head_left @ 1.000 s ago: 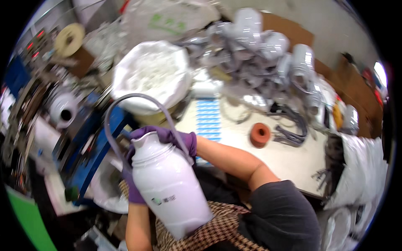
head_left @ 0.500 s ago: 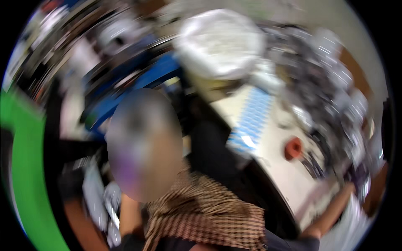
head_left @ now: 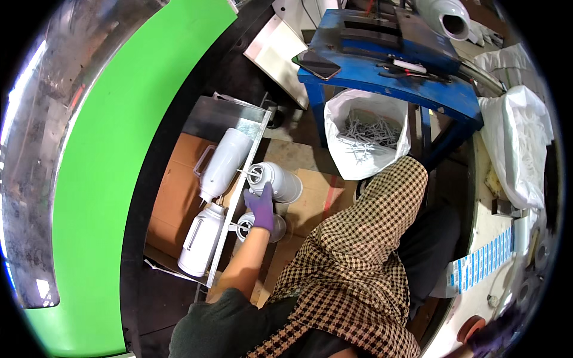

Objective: The person repeatedly assembles white plastic containers by inserting a clear tube into the opening, attaching a handle, and placing a label on the side. They then set the finished units into a nearby cardboard box.

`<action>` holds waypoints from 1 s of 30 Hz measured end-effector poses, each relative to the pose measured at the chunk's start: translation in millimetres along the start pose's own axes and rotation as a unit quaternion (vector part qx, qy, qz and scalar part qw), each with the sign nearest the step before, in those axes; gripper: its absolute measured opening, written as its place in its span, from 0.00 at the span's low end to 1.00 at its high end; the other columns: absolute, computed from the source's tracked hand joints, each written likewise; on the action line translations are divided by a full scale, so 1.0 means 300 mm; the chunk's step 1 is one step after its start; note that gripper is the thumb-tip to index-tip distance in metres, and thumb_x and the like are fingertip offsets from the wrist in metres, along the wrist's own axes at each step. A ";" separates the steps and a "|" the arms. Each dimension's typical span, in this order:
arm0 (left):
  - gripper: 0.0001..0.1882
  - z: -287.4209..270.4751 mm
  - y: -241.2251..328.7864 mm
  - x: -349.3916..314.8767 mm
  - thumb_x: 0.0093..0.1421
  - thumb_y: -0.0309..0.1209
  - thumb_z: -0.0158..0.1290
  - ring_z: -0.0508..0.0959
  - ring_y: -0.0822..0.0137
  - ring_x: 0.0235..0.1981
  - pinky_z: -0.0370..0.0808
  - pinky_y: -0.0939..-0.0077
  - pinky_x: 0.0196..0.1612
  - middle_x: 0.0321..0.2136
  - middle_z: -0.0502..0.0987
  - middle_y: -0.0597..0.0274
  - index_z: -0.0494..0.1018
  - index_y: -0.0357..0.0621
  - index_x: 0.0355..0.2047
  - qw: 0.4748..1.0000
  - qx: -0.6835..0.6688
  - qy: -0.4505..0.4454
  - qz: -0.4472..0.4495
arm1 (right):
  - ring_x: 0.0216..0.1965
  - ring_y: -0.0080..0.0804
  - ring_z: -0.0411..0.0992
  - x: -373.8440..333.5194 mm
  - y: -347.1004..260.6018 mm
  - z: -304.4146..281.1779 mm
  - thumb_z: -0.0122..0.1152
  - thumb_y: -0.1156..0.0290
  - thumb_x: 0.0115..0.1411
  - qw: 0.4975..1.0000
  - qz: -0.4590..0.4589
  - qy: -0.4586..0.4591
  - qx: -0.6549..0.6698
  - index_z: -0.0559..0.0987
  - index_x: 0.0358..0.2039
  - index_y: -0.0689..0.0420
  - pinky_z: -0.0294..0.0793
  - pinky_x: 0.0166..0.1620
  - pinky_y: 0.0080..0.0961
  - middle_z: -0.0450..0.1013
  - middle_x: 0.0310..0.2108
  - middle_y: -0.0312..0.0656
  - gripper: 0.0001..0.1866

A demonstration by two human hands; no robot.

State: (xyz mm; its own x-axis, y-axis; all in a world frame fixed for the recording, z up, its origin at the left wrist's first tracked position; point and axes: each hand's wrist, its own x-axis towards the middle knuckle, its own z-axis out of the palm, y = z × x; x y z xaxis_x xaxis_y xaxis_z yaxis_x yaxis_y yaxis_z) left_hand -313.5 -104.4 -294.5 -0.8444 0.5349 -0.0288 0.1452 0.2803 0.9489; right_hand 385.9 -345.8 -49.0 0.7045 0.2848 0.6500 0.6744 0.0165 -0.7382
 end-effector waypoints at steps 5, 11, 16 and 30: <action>0.64 0.241 -0.006 0.165 0.41 0.55 0.75 0.65 0.45 0.67 0.63 0.54 0.69 0.65 0.63 0.38 0.56 0.31 0.68 0.962 0.188 0.198 0.025 | 0.42 0.37 0.73 -0.261 -0.318 0.495 0.46 0.81 0.61 0.932 -0.085 -0.338 0.099 0.77 0.50 0.65 0.71 0.52 0.33 0.75 0.41 0.45 0.17; 0.47 0.188 -0.007 0.236 0.40 0.58 0.74 0.74 0.47 0.57 0.70 0.50 0.62 0.53 0.78 0.49 0.74 0.44 0.56 0.972 0.174 0.154 0.031 | 0.45 0.54 0.77 -0.369 -0.511 0.646 0.65 0.79 0.48 0.810 -0.283 -0.498 0.126 0.80 0.48 0.63 0.76 0.51 0.42 0.76 0.48 0.57 0.23; 0.45 0.073 0.300 0.022 0.33 0.55 0.77 0.74 0.52 0.52 0.69 0.51 0.57 0.49 0.75 0.58 0.77 0.50 0.51 0.836 0.239 -0.104 0.483 | 0.46 0.48 0.80 -0.480 -0.633 0.760 0.75 0.72 0.49 0.789 -0.305 -0.520 0.119 0.83 0.47 0.57 0.81 0.47 0.36 0.76 0.53 0.52 0.22; 0.29 0.031 0.756 -0.618 0.43 0.41 0.67 0.77 0.50 0.56 0.69 0.45 0.63 0.54 0.78 0.56 0.80 0.42 0.46 0.661 0.035 -0.417 0.622 | 0.32 0.33 0.80 -0.715 -0.627 0.769 0.71 0.63 0.52 0.698 -0.312 -0.643 -0.048 0.79 0.48 0.48 0.78 0.29 0.30 0.75 0.40 0.41 0.22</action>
State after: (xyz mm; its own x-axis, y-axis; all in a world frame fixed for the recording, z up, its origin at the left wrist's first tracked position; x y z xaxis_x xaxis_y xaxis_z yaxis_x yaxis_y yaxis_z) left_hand -119.2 -132.7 -77.1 0.5261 0.6320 0.5690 0.5085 -0.7701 0.3852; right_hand 56.9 -188.9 -91.2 -0.4719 0.8765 0.0948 0.8165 0.4751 -0.3280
